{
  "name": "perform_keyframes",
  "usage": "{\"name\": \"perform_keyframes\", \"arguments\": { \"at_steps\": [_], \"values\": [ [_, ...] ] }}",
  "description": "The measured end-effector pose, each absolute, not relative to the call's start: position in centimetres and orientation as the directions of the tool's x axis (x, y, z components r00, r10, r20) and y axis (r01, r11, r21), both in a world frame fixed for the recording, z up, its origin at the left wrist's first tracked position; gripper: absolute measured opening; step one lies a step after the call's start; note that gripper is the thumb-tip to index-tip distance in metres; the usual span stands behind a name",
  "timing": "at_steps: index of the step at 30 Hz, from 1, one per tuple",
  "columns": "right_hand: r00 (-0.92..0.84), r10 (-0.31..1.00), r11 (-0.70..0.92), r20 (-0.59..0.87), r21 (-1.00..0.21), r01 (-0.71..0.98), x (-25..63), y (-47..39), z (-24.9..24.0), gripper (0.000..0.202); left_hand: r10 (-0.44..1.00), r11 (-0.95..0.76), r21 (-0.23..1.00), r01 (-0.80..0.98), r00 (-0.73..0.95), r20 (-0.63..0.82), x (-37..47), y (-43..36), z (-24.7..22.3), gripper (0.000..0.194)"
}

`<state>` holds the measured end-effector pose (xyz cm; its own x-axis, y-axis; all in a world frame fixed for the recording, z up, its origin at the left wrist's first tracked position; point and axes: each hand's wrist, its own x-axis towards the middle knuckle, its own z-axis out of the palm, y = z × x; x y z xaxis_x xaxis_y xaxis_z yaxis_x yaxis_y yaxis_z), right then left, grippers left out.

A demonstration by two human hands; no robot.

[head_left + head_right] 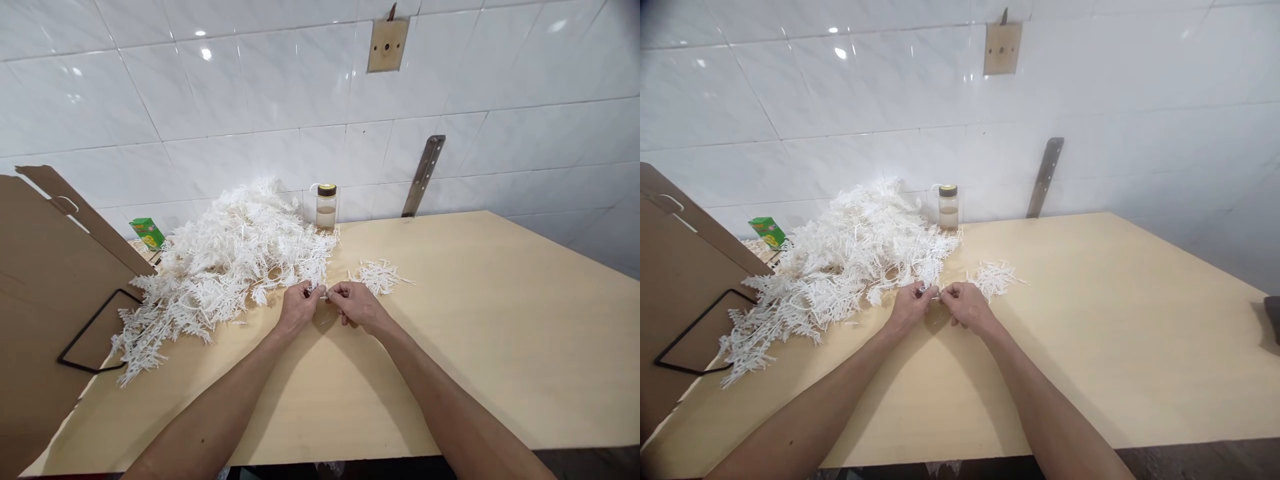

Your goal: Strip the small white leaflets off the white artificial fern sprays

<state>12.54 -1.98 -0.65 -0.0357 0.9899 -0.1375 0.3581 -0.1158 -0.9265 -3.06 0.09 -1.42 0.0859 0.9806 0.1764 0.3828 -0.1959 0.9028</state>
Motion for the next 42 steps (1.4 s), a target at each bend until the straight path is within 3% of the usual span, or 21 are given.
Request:
{"name": "perform_keyframes", "arguments": {
  "at_steps": [4, 8, 12, 15, 21, 25, 33, 37, 42],
  "values": [
    [-0.016, 0.988, -0.141, -0.153, -0.942, 0.306, 12.9, -1.7, -0.8, 0.016, 0.981, -0.192, 0.915, 0.355, 0.089, 0.171, -3.1, 0.3, -1.6, 0.035],
    [-0.002, 0.984, -0.174, -0.178, -0.965, 0.198, 13.1, -1.5, -0.8, 0.023, 0.979, -0.204, 0.928, 0.31, 0.085, 0.186, -3.1, 0.1, -1.3, 0.036],
    [-0.086, 0.969, -0.233, -0.233, -0.972, 0.011, 12.9, -1.7, -0.1, 0.034, 0.947, -0.318, 0.877, 0.36, 0.068, 0.315, -3.2, -0.3, -0.9, 0.041],
    [-0.181, 0.943, -0.287, -0.278, -0.958, -0.025, 12.9, -1.8, 0.2, 0.036, 0.922, -0.378, 0.832, 0.407, 0.086, 0.377, -3.1, -0.6, -0.9, 0.042],
    [-0.187, 0.937, -0.274, -0.294, -0.954, 0.124, 13.4, -1.7, -0.2, 0.039, 0.95, -0.312, 0.853, 0.419, 0.112, 0.293, -3.0, -0.5, -1.1, 0.039],
    [-0.151, 0.954, -0.217, -0.258, -0.945, 0.247, 13.3, -1.7, -0.5, 0.028, 0.951, -0.31, 0.848, 0.431, 0.121, 0.286, -2.9, -0.5, -1.1, 0.041],
    [-0.141, 0.988, 0.135, 0.06, -0.773, 0.619, 12.6, -2.6, 0.1, 0.018, 0.916, -0.392, 0.74, 0.546, 0.155, 0.37, -3.2, -0.4, -1.1, 0.038],
    [-0.195, 0.975, 0.206, 0.104, -0.742, 0.638, 12.4, -2.8, 0.2, 0.015, 0.928, -0.366, 0.76, 0.537, 0.154, 0.339, -3.2, 0.0, -1.4, 0.032],
    [-0.169, 0.984, 0.162, 0.062, -0.714, 0.681, 12.3, -2.3, 0.0, 0.015, 0.924, -0.382, 0.797, 0.468, 0.192, 0.33, -3.1, -0.2, -1.7, 0.027]
  ]
}}
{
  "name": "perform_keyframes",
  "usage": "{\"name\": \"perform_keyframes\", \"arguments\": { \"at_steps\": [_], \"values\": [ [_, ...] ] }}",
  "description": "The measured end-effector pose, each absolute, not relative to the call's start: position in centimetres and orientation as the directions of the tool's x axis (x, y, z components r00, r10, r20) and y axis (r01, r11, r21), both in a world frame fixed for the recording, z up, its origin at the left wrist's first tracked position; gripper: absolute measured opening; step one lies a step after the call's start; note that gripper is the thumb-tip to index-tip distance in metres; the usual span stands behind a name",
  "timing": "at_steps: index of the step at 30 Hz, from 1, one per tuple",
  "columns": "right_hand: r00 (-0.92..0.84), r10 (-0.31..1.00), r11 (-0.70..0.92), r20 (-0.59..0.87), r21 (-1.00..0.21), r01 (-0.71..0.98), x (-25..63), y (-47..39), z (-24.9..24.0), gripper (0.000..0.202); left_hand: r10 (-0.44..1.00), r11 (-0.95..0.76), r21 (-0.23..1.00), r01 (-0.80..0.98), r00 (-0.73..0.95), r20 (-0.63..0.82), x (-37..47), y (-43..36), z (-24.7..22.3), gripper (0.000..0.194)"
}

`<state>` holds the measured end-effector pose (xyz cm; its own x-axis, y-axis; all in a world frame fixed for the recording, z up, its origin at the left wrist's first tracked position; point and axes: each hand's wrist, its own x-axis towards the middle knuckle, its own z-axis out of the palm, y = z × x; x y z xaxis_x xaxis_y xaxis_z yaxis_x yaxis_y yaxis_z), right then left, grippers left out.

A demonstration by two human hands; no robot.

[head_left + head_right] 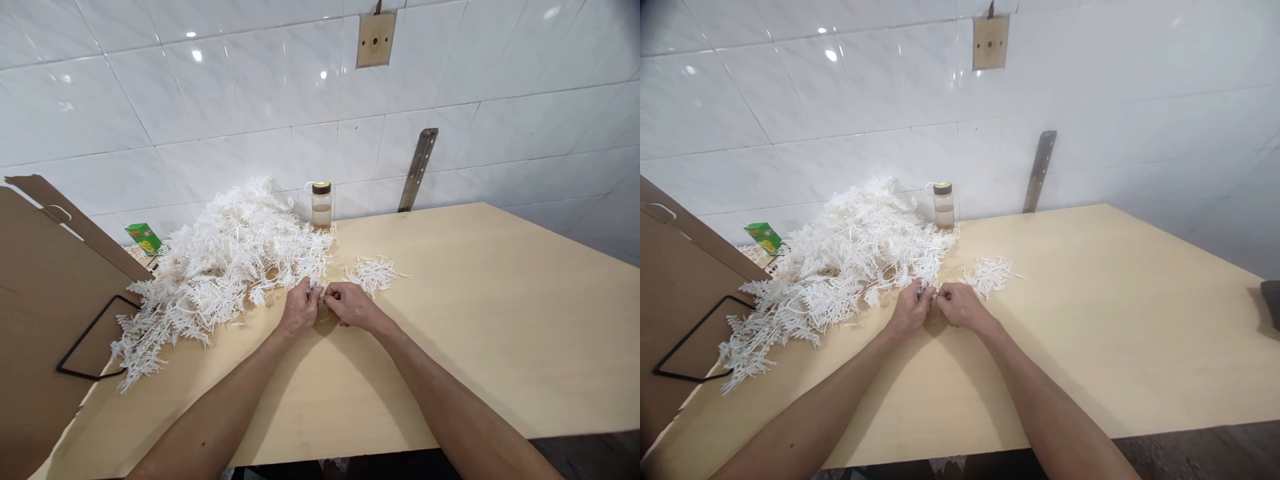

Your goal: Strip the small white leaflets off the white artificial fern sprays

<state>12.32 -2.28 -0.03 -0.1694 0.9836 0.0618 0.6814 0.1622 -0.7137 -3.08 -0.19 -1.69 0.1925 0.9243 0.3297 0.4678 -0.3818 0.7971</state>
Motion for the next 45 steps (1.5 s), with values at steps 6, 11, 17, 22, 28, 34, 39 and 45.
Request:
{"name": "perform_keyframes", "arguments": {
  "at_steps": [6, 11, 17, 22, 28, 34, 39, 45],
  "values": [
    [0.023, 0.999, 0.004, 0.029, -0.707, 0.708, 12.7, -1.4, -0.6, 0.012, 0.906, -0.424, 0.848, 0.319, 0.165, 0.39, -2.9, -1.0, -0.7, 0.031],
    [0.069, 0.991, -0.134, -0.117, -0.922, 0.362, 13.5, -1.5, -0.9, 0.013, 0.958, -0.267, 0.95, 0.159, 0.153, 0.243, -3.2, -0.2, -0.7, 0.038],
    [0.204, 0.976, -0.135, -0.075, -0.944, 0.301, 13.9, -1.5, -0.6, 0.024, 0.984, -0.138, 0.99, 0.028, 0.118, 0.134, -3.0, 0.4, -0.6, 0.038],
    [0.295, 0.949, -0.028, 0.111, -0.902, 0.43, 13.3, -1.8, -0.3, 0.024, 0.984, -0.156, 0.985, 0.074, 0.103, 0.148, -3.0, 0.1, -0.5, 0.032],
    [0.007, 0.988, -0.151, -0.151, -0.982, 0.111, 12.0, -1.7, -1.3, 0.037, 0.967, -0.228, 0.959, 0.169, 0.153, 0.203, -3.1, 0.0, -1.1, 0.032],
    [-0.045, 0.993, -0.108, -0.105, -0.993, -0.05, 11.8, -1.7, -1.5, 0.025, 0.966, -0.236, 0.954, 0.184, 0.151, 0.209, -3.1, -0.1, -1.3, 0.032],
    [0.046, 0.995, -0.096, -0.091, -0.987, 0.132, 11.5, -2.0, -0.9, 0.018, 0.973, -0.206, 0.964, 0.168, 0.135, 0.185, -3.0, -0.1, -1.3, 0.033],
    [0.098, 0.995, -0.03, 0.011, -0.915, 0.403, 11.2, -2.1, -0.9, 0.011, 0.986, -0.149, 0.976, 0.16, 0.101, 0.134, -2.9, -0.4, -0.7, 0.037]
  ]
}}
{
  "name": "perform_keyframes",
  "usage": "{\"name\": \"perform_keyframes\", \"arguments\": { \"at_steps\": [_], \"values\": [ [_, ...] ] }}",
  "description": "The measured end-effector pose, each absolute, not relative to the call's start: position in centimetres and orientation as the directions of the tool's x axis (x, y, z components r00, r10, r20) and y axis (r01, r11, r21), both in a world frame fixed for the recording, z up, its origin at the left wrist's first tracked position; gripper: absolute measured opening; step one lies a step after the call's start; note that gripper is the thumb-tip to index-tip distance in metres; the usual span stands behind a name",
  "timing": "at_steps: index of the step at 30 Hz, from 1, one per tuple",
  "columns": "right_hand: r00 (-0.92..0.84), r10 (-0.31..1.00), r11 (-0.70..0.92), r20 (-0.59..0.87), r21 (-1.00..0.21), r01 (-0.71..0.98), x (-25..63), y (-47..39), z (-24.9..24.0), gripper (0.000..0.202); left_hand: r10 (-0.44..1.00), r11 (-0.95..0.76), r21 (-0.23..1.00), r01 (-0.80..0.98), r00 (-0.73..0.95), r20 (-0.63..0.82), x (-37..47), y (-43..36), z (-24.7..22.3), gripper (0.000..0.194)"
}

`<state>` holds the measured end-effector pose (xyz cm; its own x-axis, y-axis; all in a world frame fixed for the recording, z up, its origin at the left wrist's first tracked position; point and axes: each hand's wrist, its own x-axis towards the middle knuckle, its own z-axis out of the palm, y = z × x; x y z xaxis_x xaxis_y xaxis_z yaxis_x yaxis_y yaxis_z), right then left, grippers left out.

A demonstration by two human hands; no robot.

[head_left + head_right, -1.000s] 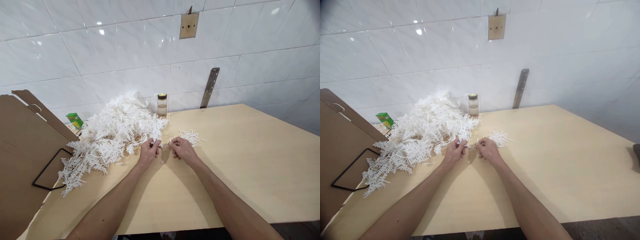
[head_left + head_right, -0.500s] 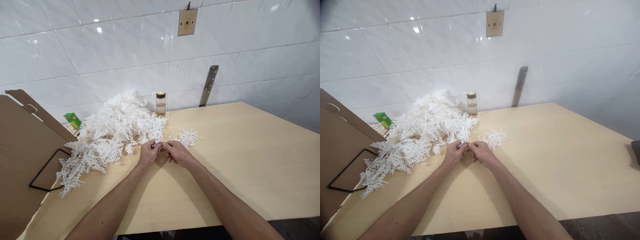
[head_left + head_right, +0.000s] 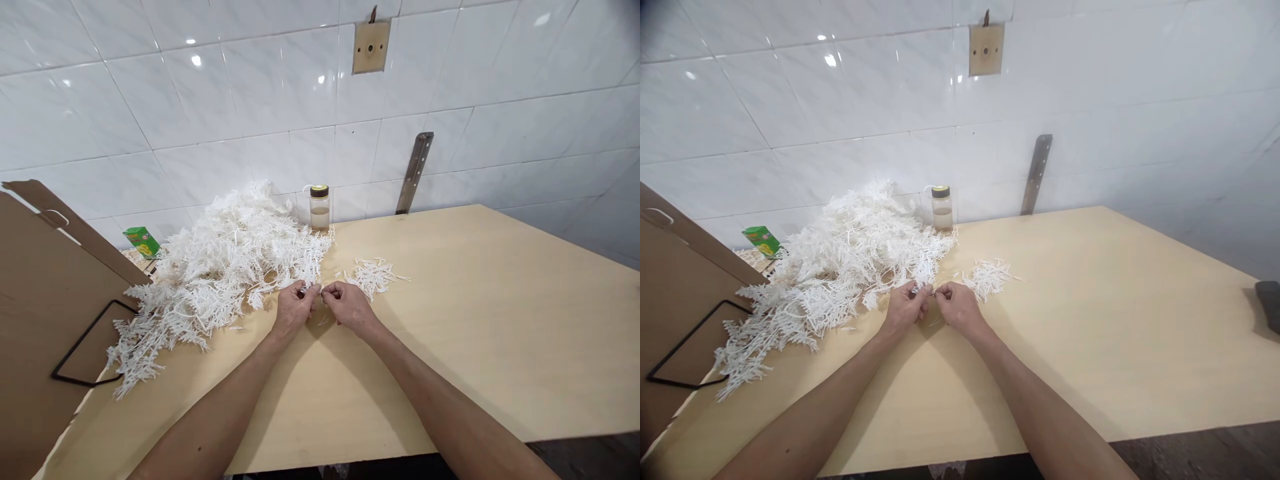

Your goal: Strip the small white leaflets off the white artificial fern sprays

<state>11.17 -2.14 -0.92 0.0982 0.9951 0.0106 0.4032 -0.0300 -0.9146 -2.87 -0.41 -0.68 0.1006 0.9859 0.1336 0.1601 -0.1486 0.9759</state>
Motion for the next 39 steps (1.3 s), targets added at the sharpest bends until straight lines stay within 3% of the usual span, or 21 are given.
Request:
{"name": "perform_keyframes", "arguments": {
  "at_steps": [7, 11, 15, 18, 27, 31, 34, 39],
  "values": [
    [0.014, 0.985, 0.132, 0.171, -0.81, 0.572, 11.1, -2.4, -1.2, 0.03, 0.988, -0.138, 0.981, 0.134, 0.088, 0.127, -2.8, -0.5, -0.5, 0.035],
    [0.012, 0.966, 0.188, 0.259, -0.729, 0.658, 11.1, -2.2, -1.3, 0.027, 0.992, -0.087, 0.993, 0.078, 0.096, 0.08, -2.8, -0.4, -0.8, 0.036],
    [0.083, 0.978, 0.081, 0.19, -0.716, 0.693, 11.3, -1.9, -1.3, 0.021, 0.985, -0.125, 0.992, -0.029, 0.119, 0.128, -2.7, -0.5, -0.3, 0.036],
    [0.18, 0.974, -0.004, 0.141, -0.776, 0.631, 12.1, -1.7, -0.8, 0.018, 0.979, -0.173, 0.985, -0.03, 0.105, 0.175, -2.8, -0.6, 0.2, 0.036],
    [0.402, 0.876, -0.004, 0.266, -0.83, 0.557, 16.2, -0.9, -0.4, 0.022, 0.986, -0.065, 0.992, 0.104, 0.16, 0.048, -2.9, -0.4, -0.6, 0.031],
    [0.207, 0.961, 0.075, 0.185, -0.89, 0.45, 15.1, -1.7, 0.2, 0.024, 0.988, -0.091, 0.981, 0.172, 0.143, 0.066, -2.7, -0.6, -0.6, 0.025],
    [0.051, 0.992, 0.096, 0.116, -0.948, 0.304, 13.6, -2.4, 0.8, 0.03, 0.974, -0.221, 0.941, 0.255, 0.112, 0.198, -2.8, -0.5, -0.7, 0.02],
    [0.064, 0.997, 0.032, 0.039, -0.993, 0.116, 12.6, -2.0, 0.0, 0.038, 0.893, -0.445, 0.75, 0.489, 0.182, 0.411, -2.9, -0.5, -0.9, 0.016]
  ]
}}
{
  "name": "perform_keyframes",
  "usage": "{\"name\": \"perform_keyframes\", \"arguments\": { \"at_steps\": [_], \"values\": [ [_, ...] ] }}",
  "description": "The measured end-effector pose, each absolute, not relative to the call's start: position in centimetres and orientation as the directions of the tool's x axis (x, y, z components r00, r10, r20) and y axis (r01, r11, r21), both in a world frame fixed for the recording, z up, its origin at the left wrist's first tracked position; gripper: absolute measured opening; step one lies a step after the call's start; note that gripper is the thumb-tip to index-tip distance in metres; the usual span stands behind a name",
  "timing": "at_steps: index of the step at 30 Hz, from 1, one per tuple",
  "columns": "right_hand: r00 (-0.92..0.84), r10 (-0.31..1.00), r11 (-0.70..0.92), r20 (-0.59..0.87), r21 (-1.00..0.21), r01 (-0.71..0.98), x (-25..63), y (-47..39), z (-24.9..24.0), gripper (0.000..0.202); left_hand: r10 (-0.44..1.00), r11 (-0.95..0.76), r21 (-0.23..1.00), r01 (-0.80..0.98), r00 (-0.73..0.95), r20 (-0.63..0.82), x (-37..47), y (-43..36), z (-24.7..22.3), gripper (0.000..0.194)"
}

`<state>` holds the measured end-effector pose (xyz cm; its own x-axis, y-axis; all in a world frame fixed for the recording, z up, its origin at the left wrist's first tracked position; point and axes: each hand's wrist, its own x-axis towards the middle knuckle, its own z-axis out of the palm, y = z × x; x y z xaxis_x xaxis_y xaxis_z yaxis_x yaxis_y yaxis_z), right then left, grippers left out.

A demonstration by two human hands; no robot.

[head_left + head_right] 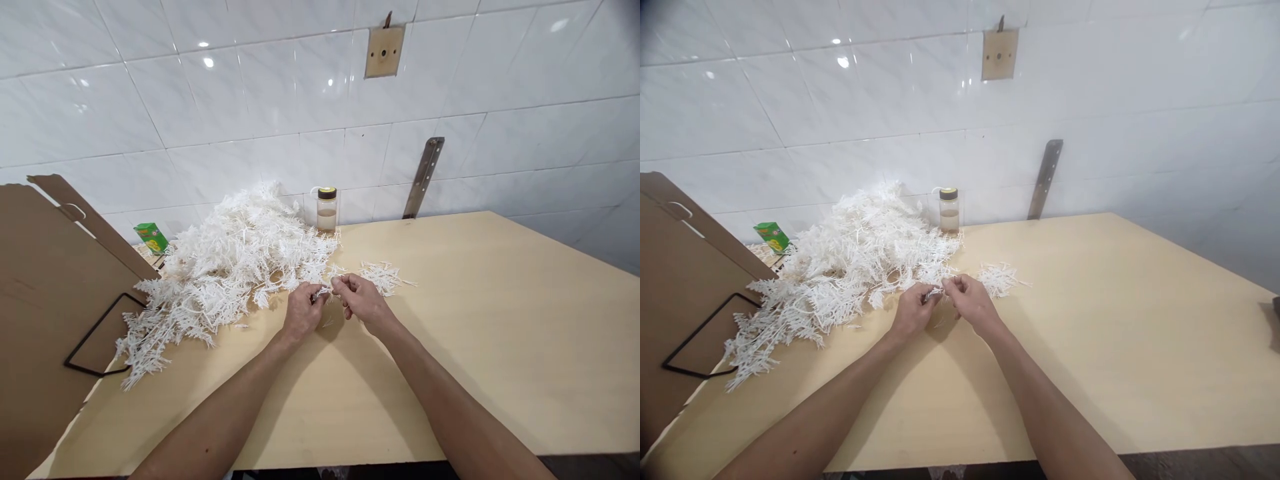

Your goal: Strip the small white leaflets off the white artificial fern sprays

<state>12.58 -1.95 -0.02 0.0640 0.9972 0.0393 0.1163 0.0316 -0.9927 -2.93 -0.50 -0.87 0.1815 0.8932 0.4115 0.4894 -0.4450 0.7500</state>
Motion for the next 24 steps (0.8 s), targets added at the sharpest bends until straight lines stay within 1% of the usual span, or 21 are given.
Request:
{"name": "perform_keyframes", "arguments": {
  "at_steps": [2, 4, 6, 9, 11, 12, 15, 18, 20, 22, 24],
  "values": [
    [0.095, 0.995, 0.022, 0.03, -0.997, 0.078, 12.7, -1.5, -0.6, 0.037, 0.873, -0.481, 0.69, 0.54, 0.23, 0.429, -2.9, -0.6, -0.8, 0.019],
    [0.112, 0.993, 0.025, 0.034, -0.996, 0.085, 12.8, -1.3, -1.0, 0.035, 0.864, -0.497, 0.66, 0.563, 0.254, 0.434, -2.9, -0.8, -0.8, 0.02],
    [0.134, 0.99, 0.027, 0.043, -0.992, 0.124, 12.8, -1.4, -0.9, 0.035, 0.859, -0.507, 0.647, 0.569, 0.272, 0.434, -2.8, -0.8, -0.7, 0.024],
    [0.229, 0.972, 0.016, 0.055, -0.985, 0.171, 12.6, -1.8, -0.3, 0.034, 0.856, -0.512, 0.636, 0.577, 0.277, 0.437, -2.8, -0.7, -0.8, 0.027],
    [0.282, 0.955, 0.035, 0.092, -0.979, 0.203, 12.4, -2.3, 0.3, 0.035, 0.862, -0.497, 0.626, 0.601, 0.259, 0.436, -2.9, -0.6, -0.9, 0.028],
    [0.282, 0.951, 0.063, 0.128, -0.971, 0.229, 12.3, -2.5, 0.5, 0.035, 0.867, -0.486, 0.624, 0.612, 0.247, 0.433, -3.0, -0.6, -1.0, 0.028],
    [0.183, 0.937, 0.223, 0.297, -0.913, 0.343, 11.9, -3.0, 0.9, 0.034, 0.877, -0.467, 0.627, 0.623, 0.24, 0.416, -3.1, -0.5, -1.1, 0.023],
    [0.057, 0.903, 0.354, 0.426, -0.813, 0.463, 11.6, -3.0, 0.6, 0.024, 0.872, -0.479, 0.611, 0.631, 0.261, 0.414, -3.2, -0.4, -1.4, 0.021],
    [0.011, 0.902, 0.367, 0.432, -0.779, 0.509, 11.6, -2.8, 0.4, 0.019, 0.856, -0.502, 0.566, 0.654, 0.284, 0.432, -3.2, -0.4, -1.5, 0.023],
    [0.008, 0.921, 0.328, 0.389, -0.788, 0.522, 11.7, -2.7, 0.2, 0.017, 0.841, -0.522, 0.524, 0.673, 0.302, 0.449, -3.2, -0.5, -1.6, 0.024],
    [0.026, 0.941, 0.278, 0.338, -0.813, 0.513, 11.9, -2.5, 0.1, 0.016, 0.831, -0.538, 0.526, 0.658, 0.311, 0.461, -3.1, -0.6, -1.5, 0.022]
  ]
}}
